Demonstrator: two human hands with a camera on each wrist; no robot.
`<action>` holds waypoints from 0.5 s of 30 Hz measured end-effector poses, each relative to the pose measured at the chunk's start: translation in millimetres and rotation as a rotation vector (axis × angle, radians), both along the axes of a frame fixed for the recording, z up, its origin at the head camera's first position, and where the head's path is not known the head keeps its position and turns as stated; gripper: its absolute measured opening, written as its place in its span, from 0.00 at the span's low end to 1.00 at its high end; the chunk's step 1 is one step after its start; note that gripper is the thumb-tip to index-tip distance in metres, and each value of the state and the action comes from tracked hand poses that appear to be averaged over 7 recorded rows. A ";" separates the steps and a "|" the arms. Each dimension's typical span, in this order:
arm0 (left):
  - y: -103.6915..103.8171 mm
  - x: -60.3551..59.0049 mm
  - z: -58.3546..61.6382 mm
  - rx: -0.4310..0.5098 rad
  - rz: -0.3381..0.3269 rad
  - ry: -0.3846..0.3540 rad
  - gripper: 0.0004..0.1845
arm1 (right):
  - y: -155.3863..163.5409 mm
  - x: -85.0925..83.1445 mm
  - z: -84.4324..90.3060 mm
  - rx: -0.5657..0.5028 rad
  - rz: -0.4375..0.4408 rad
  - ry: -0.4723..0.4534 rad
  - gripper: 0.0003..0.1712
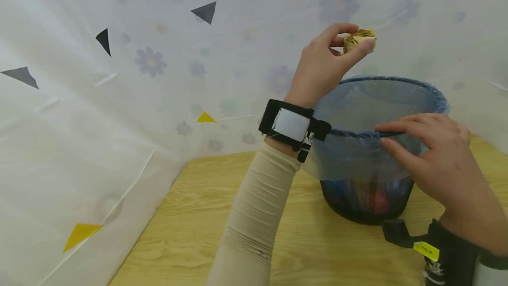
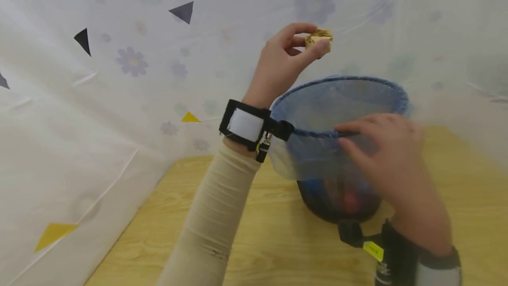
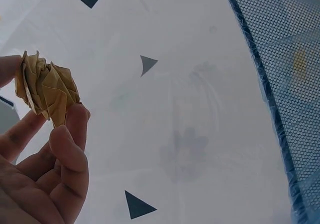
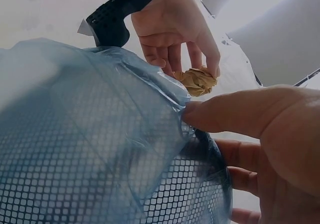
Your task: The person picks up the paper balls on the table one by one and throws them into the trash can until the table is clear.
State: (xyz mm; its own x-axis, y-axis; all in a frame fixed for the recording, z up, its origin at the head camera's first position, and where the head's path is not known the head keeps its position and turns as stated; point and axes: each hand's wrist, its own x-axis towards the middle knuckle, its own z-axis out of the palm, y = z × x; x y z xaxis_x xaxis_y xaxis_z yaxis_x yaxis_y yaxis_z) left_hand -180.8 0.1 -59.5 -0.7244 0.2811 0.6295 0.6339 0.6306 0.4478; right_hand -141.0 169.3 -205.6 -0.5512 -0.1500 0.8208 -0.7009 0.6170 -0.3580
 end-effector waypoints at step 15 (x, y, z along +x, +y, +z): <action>15.0 -11.4 3.3 -0.576 0.048 -0.347 0.25 | -3.7 0.8 2.0 0.006 -0.001 0.010 0.12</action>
State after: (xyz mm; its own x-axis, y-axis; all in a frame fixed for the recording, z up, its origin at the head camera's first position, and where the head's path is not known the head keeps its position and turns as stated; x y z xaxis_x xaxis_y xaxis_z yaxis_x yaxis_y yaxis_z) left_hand -192.2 15.1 -56.2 -0.8779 0.4645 0.1167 0.4789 0.8538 0.2042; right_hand -140.1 165.7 -203.6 -0.5435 -0.1541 0.8251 -0.7035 0.6198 -0.3477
